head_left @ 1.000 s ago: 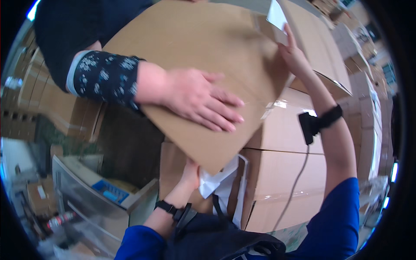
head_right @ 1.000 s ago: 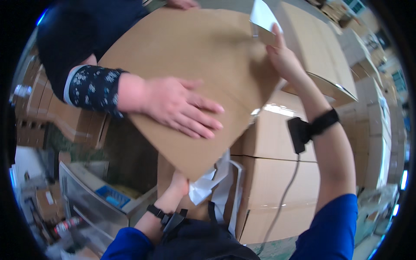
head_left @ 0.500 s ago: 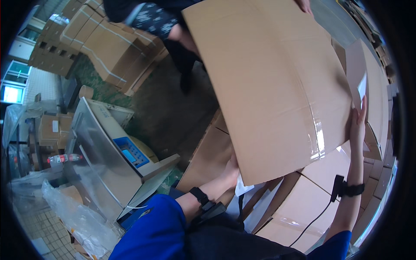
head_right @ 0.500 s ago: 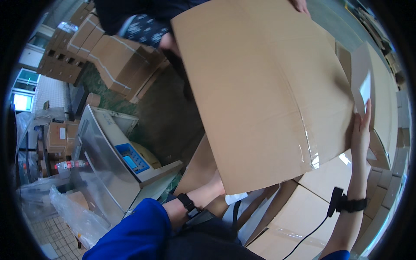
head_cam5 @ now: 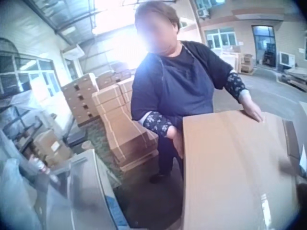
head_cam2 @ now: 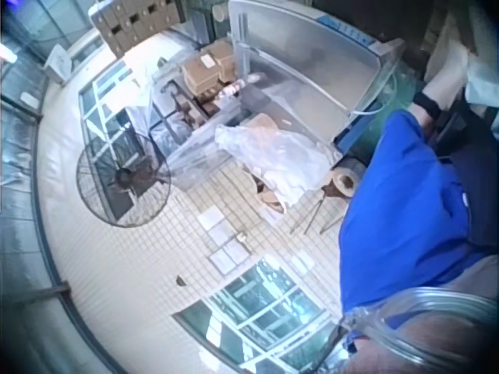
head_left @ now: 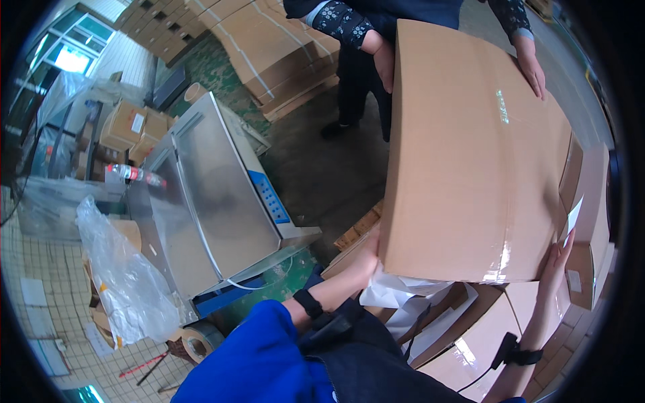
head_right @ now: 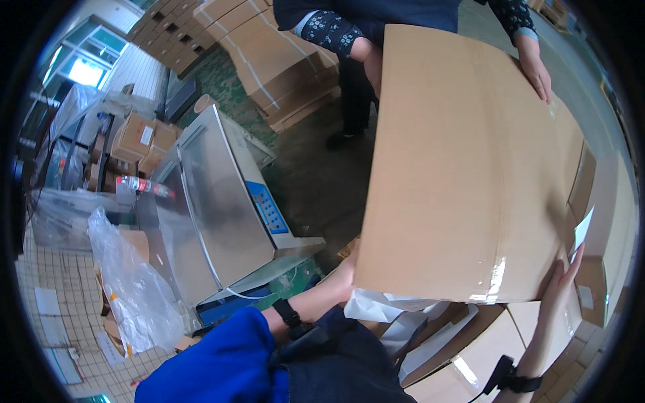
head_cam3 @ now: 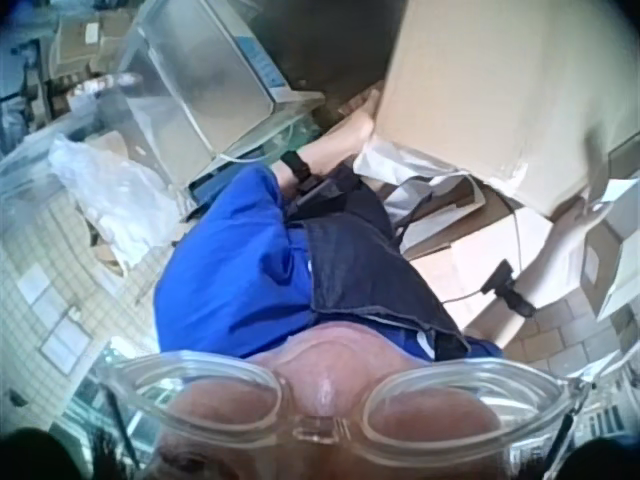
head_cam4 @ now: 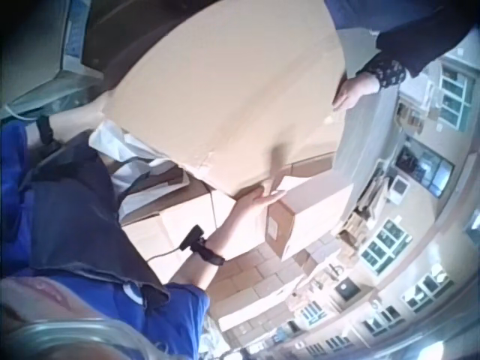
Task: Apply adhesive labels to cardboard boxes and organize them on pallets.
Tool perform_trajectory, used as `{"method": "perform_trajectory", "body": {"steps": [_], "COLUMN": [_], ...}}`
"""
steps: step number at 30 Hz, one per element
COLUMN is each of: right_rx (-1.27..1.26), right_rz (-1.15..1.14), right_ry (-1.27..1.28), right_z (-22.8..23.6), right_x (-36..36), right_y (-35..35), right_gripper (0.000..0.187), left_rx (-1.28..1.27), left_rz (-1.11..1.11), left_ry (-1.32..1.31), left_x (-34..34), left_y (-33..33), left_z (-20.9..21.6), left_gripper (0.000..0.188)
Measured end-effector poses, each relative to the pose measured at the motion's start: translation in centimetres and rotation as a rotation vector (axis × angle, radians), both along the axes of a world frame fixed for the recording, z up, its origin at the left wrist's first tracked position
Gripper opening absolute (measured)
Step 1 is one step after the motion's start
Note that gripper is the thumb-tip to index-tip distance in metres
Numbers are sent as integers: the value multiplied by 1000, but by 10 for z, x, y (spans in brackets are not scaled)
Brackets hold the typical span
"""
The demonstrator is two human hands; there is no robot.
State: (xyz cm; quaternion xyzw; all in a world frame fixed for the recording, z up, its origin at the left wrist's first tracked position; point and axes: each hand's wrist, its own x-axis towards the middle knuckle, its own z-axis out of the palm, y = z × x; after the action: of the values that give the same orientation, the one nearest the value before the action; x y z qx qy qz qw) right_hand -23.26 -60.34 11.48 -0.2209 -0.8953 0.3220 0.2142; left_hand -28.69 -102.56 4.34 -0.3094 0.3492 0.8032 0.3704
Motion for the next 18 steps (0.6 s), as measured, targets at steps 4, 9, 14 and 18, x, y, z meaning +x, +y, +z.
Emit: {"method": "perform_trajectory", "body": {"steps": [4,9,14,18], "right_rx": [52,-434,-959,-1134], "right_rz": [74,200,536,1086], "right_ry": [-12,9,-381,-207], "right_z": [7,-27,-33,-17], "right_x": [-16,-20,6,-11], "right_y": [-111,-250,-423,-478], "right_gripper": [52,58,54,52], "left_rx": [-109,-368,-890,-1040], "left_rz": [54,214,381,539], "left_ry": [-20,278,442,425], "left_x": [18,48,62,142], "left_y": [-87,-251,-433,-413], "left_z": [13,-7,112,133], "left_gripper": [64,60,42,35]}}
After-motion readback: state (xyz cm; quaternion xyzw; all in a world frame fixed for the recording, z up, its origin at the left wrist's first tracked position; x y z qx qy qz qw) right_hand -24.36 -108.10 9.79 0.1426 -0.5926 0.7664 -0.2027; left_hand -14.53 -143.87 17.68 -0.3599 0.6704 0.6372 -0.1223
